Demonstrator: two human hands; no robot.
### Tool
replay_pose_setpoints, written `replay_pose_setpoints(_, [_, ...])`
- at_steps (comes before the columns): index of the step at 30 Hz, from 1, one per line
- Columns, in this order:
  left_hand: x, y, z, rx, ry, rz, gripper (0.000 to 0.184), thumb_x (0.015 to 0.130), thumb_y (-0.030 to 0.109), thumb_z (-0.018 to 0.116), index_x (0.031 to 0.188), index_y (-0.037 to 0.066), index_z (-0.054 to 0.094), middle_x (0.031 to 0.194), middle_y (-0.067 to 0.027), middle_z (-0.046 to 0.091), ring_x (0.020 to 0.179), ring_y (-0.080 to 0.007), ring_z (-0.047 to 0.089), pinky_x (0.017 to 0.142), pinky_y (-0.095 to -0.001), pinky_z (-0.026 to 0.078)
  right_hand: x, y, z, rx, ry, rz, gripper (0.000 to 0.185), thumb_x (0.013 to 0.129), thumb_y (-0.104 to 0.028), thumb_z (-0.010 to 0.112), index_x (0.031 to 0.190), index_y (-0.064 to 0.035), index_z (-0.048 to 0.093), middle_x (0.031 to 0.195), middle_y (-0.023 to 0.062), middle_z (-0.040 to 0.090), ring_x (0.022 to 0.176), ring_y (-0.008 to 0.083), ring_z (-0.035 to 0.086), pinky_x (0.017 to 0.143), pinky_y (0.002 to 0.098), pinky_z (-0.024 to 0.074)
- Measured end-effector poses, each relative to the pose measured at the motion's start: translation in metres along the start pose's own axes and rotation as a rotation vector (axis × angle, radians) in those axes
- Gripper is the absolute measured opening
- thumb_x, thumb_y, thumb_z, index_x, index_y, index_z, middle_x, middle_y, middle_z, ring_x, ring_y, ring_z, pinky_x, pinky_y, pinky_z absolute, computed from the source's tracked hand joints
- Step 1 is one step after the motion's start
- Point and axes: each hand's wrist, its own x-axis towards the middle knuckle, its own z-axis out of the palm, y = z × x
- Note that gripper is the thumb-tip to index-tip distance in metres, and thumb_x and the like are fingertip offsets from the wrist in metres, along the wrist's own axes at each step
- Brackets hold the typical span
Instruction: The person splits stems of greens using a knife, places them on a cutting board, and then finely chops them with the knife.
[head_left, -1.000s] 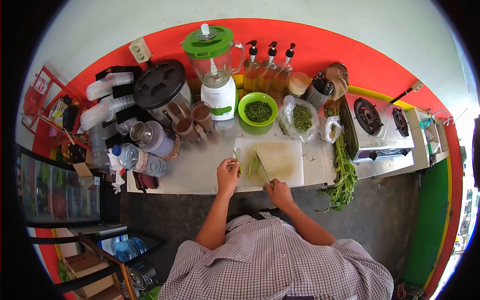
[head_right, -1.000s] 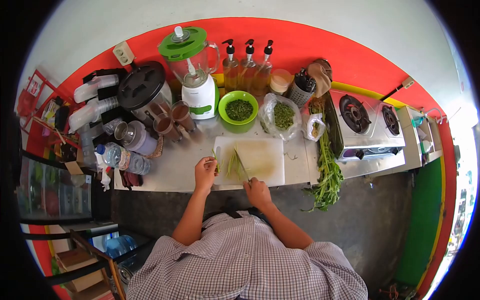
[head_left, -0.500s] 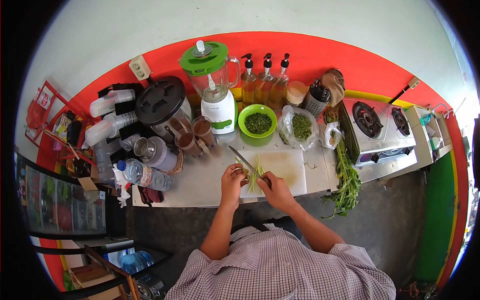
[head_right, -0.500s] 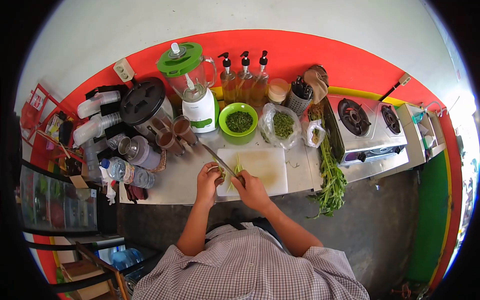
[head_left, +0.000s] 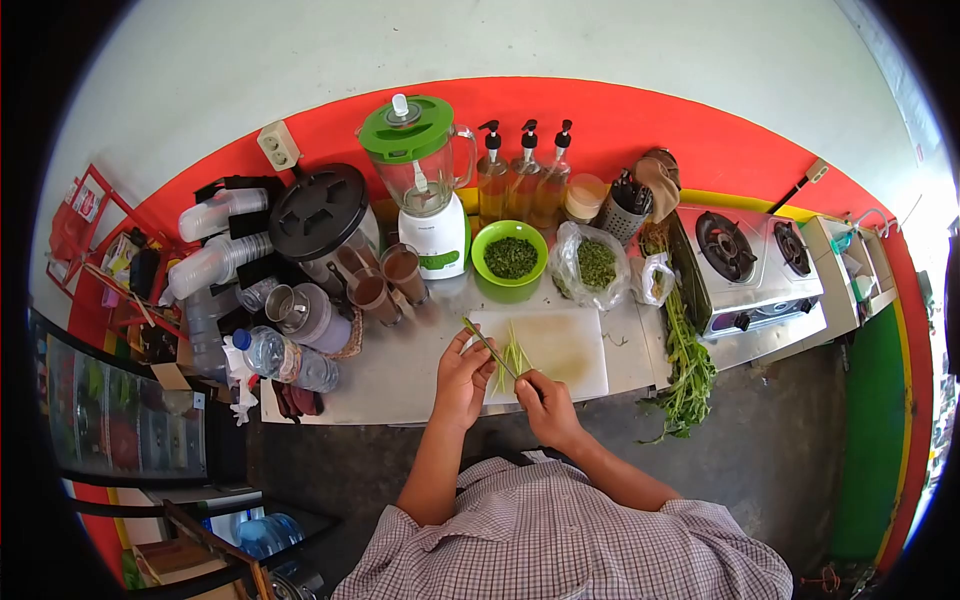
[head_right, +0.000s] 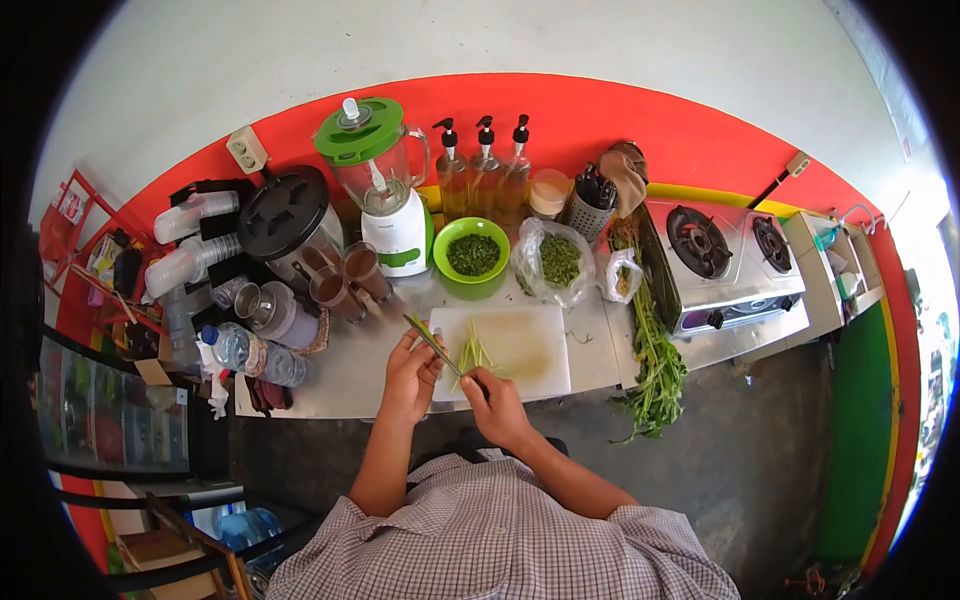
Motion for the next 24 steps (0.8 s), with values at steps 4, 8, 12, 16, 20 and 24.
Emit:
replay_pose_setpoints(4, [-0.004,-0.002,0.002,0.01,-0.009,0.007,0.044,0.094,-0.003,0.059,0.136,0.002,0.045,0.11,-0.0117,0.067,0.091,-0.0154,0.068,0.08,-0.025,0.057,-0.002,0.001,0.002,-0.007,-0.015,-0.003,0.025,0.101,-0.02,0.057,0.098,0.0041,0.065,0.063,0.0152,0.056,0.054,0.0203,0.052,0.055,0.0364,0.0431])
replay_pose_setpoints(8, [-0.007,-0.004,0.004,0.01,0.0,0.001,0.043,0.095,-0.003,0.057,0.136,0.001,0.044,0.11,-0.012,0.067,0.092,-0.0154,0.068,0.081,-0.0247,0.057,-0.003,0.002,0.002,-0.007,-0.018,0.011,0.025,0.101,-0.02,0.057,0.097,0.0036,0.065,0.064,0.0144,0.057,0.054,0.0202,0.052,0.056,0.0363,0.0436])
replay_pose_setpoints(12, [-0.009,-0.008,0.004,-0.016,-0.011,-0.022,0.043,0.094,-0.003,0.057,0.135,0.002,0.045,0.109,-0.0115,0.068,0.092,-0.0153,0.068,0.08,-0.0248,0.058,-0.004,0.003,0.002,0.017,-0.022,-0.005,0.025,0.102,-0.02,0.056,0.097,0.0031,0.064,0.064,0.0128,0.058,0.055,0.019,0.053,0.055,0.0357,0.0435])
replay_pose_setpoints(16, [-0.01,-0.014,0.007,-0.044,-0.038,-0.074,0.042,0.093,-0.003,0.059,0.133,0.003,0.046,0.106,-0.0103,0.068,0.09,-0.0148,0.069,0.079,-0.0249,0.058,-0.006,0.003,0.002,0.039,-0.008,0.009,0.024,0.102,-0.019,0.055,0.096,0.0029,0.063,0.064,0.0117,0.057,0.055,0.0177,0.052,0.055,0.0354,0.043])
replay_pose_setpoints(20, [-0.011,-0.018,0.003,-0.071,-0.086,-0.095,0.043,0.094,-0.003,0.057,0.134,0.005,0.045,0.107,-0.0104,0.068,0.093,-0.0153,0.069,0.082,-0.0259,0.057,-0.008,0.001,0.0,0.038,0.006,-0.001,0.025,0.103,-0.019,0.054,0.094,0.0028,0.061,0.063,0.0107,0.056,0.055,0.017,0.051,0.054,0.0349,0.042])
replay_pose_setpoints(24, [-0.015,-0.015,0.009,-0.071,-0.171,-0.113,0.044,0.094,-0.003,0.056,0.135,0.007,0.045,0.107,-0.0106,0.068,0.098,-0.0163,0.068,0.086,-0.028,0.056,-0.007,0.001,-0.001,0.065,0.007,0.026,0.026,0.104,-0.018,0.053,0.091,0.0028,0.06,0.064,0.0101,0.056,0.055,0.0165,0.049,0.054,0.0343,0.041])
